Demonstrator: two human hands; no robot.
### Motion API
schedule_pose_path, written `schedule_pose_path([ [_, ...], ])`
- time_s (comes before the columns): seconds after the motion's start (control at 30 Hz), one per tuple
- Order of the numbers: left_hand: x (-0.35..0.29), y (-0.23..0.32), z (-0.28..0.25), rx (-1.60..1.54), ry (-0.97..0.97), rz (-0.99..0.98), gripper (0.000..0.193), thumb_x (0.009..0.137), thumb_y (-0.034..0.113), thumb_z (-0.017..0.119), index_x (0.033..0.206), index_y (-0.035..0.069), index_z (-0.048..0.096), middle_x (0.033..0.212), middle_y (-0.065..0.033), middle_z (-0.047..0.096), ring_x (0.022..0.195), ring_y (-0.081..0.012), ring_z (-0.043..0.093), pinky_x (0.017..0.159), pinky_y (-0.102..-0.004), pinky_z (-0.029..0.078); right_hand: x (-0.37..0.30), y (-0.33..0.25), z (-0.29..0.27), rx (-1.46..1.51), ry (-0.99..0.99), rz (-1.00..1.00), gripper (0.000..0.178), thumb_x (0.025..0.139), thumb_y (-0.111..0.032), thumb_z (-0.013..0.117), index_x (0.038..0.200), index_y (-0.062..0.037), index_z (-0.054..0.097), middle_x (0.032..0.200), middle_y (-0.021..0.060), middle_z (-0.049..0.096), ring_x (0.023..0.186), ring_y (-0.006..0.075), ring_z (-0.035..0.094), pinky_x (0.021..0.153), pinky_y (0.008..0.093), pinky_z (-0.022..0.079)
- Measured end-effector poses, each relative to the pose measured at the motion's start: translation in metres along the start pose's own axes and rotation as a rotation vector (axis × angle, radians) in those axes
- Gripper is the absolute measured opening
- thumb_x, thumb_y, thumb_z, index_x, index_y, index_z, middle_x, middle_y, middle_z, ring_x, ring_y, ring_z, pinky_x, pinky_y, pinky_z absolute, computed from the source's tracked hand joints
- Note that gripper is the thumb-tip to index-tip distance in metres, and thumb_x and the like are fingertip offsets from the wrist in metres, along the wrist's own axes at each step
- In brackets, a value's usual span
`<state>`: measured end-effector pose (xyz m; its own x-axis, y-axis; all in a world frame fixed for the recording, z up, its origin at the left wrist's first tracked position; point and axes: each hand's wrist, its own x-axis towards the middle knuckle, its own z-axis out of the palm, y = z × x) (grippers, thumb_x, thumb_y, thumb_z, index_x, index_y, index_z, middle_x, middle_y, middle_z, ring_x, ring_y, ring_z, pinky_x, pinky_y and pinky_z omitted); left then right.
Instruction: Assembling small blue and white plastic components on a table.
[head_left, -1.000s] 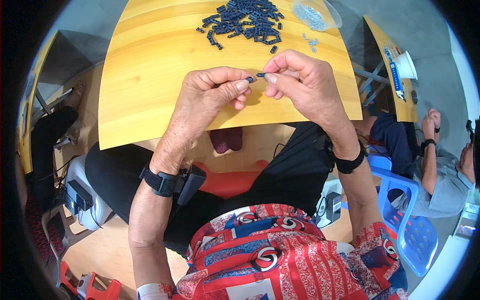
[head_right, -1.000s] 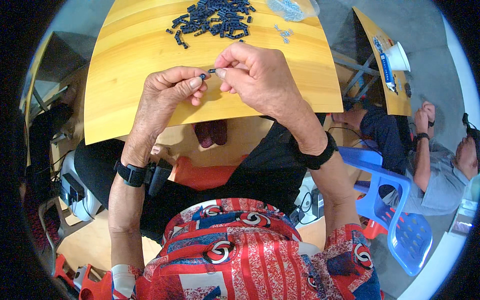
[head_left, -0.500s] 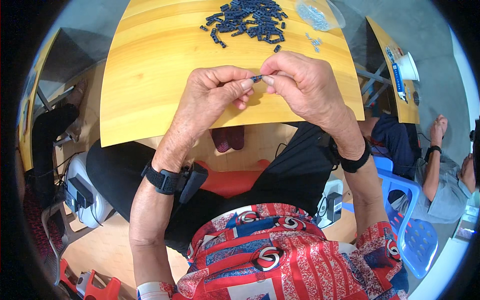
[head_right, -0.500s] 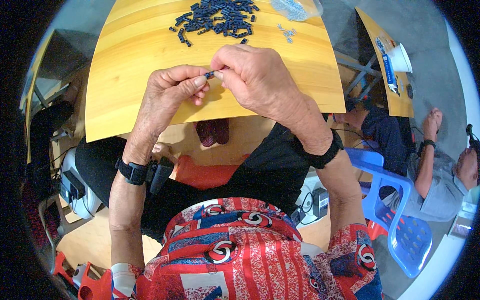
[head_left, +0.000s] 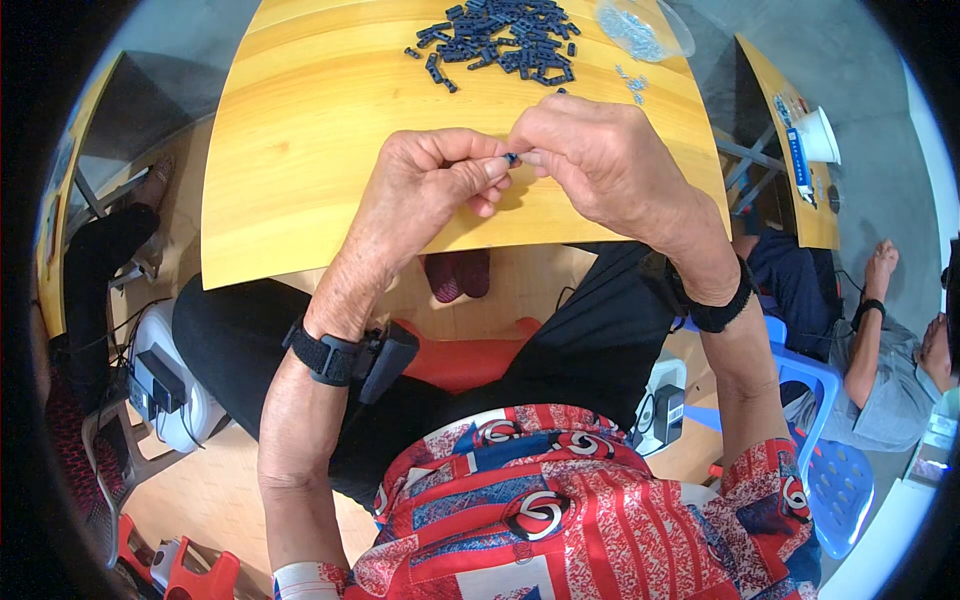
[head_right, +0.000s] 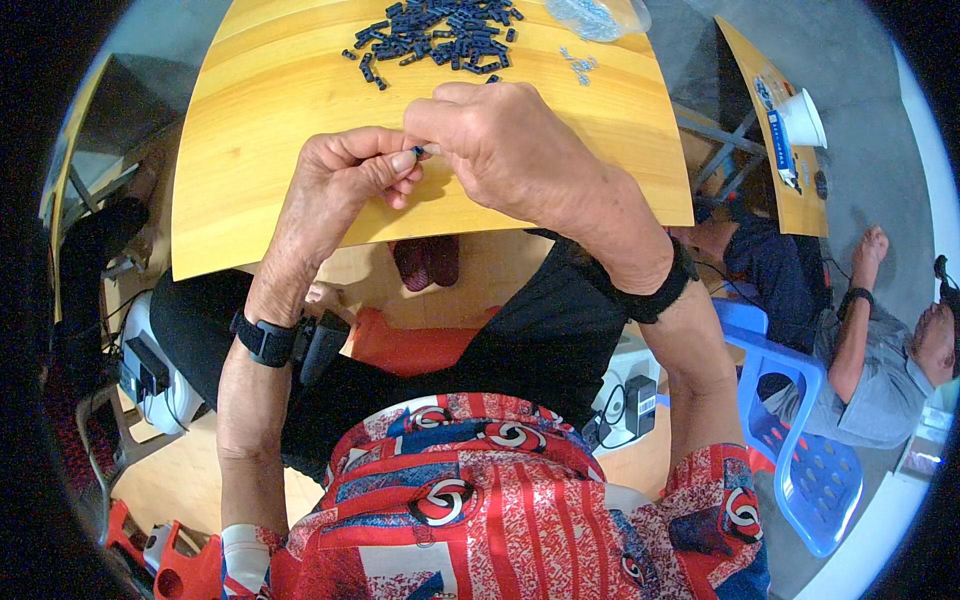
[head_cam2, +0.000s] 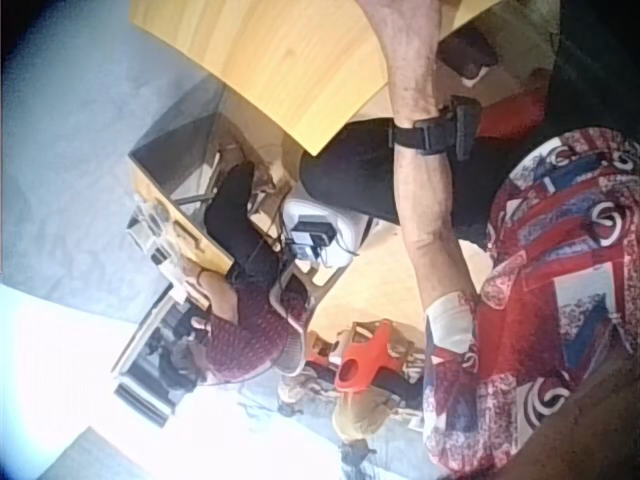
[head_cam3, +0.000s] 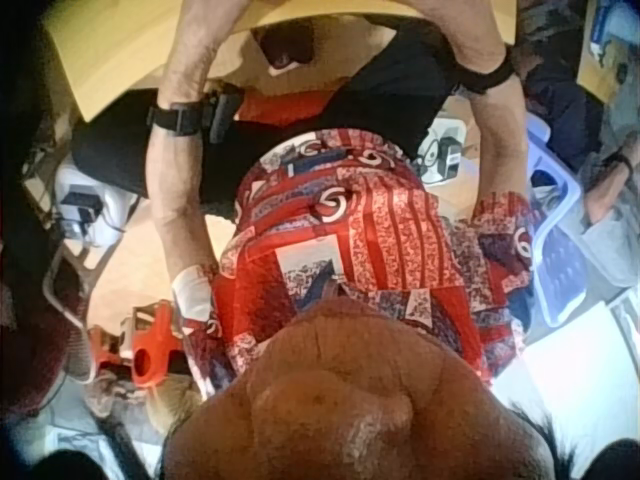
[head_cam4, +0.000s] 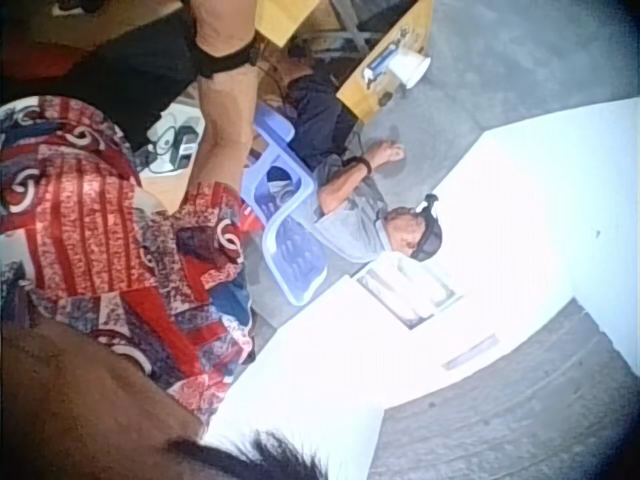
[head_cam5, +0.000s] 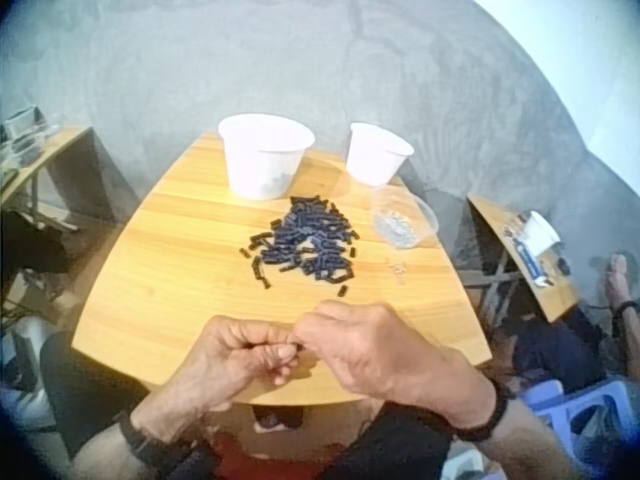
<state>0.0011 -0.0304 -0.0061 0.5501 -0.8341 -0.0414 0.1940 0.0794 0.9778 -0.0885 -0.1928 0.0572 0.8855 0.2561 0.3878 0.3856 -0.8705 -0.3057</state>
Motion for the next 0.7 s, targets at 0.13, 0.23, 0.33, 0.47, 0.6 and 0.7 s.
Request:
schedule_pose_path([
  [0.13, 0.001, 0.001, -0.001, -0.071, -0.003, -0.025, 0.014, 0.086, 0.006, 0.061, 0.096, -0.002, 0.066, 0.077, -0.0073, 0.066, 0.062, -0.0105, 0.058, 0.059, -0.0223, 0.050, 0.001, 0.001, 0.006, 0.030, 0.037, 0.002, 0.009, 0.071, 0.000, 0.059, 0.077, -0.0044, 0.053, 0.067, 0.0110, 0.054, 0.065, 0.0323, 0.059, 0.053, 0.0391, 0.046],
  [0.23, 0.003, 0.000, -0.001, -0.122, 0.000, -0.029, 0.014, 0.086, 0.004, 0.060, 0.096, -0.003, 0.066, 0.077, -0.0082, 0.066, 0.062, -0.0112, 0.059, 0.060, -0.0225, 0.050, 0.000, 0.003, 0.011, 0.067, 0.084, -0.001, 0.009, 0.072, -0.001, 0.060, 0.077, -0.0039, 0.054, 0.068, 0.0100, 0.055, 0.064, 0.0303, 0.059, 0.053, 0.0374, 0.048],
  [0.33, 0.004, 0.001, 0.000, -0.153, 0.017, -0.036, 0.013, 0.086, 0.004, 0.060, 0.095, -0.003, 0.066, 0.078, -0.0088, 0.066, 0.063, -0.0117, 0.059, 0.060, -0.0227, 0.050, 0.000, 0.004, 0.010, 0.134, 0.091, 0.053, 0.008, 0.074, -0.002, 0.060, 0.081, -0.0031, 0.057, 0.071, 0.0100, 0.059, 0.063, 0.0267, 0.061, 0.054, 0.0339, 0.049],
  [0.47, 0.003, 0.005, 0.002, -0.253, 0.109, -0.084, 0.013, 0.087, 0.006, 0.060, 0.095, -0.002, 0.066, 0.079, -0.0092, 0.067, 0.065, -0.0122, 0.061, 0.061, -0.0234, 0.052, -0.006, -0.001, 0.012, 0.457, 0.156, 0.383, 0.016, 0.077, -0.003, 0.061, 0.093, -0.0012, 0.063, 0.080, 0.0131, 0.065, 0.066, 0.0218, 0.064, 0.059, 0.0286, 0.051],
  [0.6, 0.002, 0.004, 0.000, -0.246, 0.106, -0.088, 0.014, 0.086, 0.007, 0.060, 0.095, -0.002, 0.066, 0.079, -0.0092, 0.067, 0.067, -0.0125, 0.062, 0.063, -0.0243, 0.054, -0.012, -0.005, 0.017, 0.568, 0.269, 0.568, 0.021, 0.078, -0.004, 0.061, 0.098, 0.0001, 0.062, 0.085, 0.0146, 0.065, 0.071, 0.0221, 0.065, 0.062, 0.0282, 0.052],
  [0.7, 0.002, 0.004, 0.002, -0.234, 0.117, -0.085, 0.014, 0.086, 0.007, 0.061, 0.095, -0.002, 0.066, 0.079, -0.0093, 0.067, 0.067, -0.0125, 0.063, 0.063, -0.0245, 0.054, -0.016, -0.003, 0.019, 0.140, 0.262, 0.270, 0.021, 0.077, -0.004, 0.061, 0.097, 0.0011, 0.061, 0.086, 0.0148, 0.064, 0.074, 0.0241, 0.065, 0.063, 0.0301, 0.052],
])
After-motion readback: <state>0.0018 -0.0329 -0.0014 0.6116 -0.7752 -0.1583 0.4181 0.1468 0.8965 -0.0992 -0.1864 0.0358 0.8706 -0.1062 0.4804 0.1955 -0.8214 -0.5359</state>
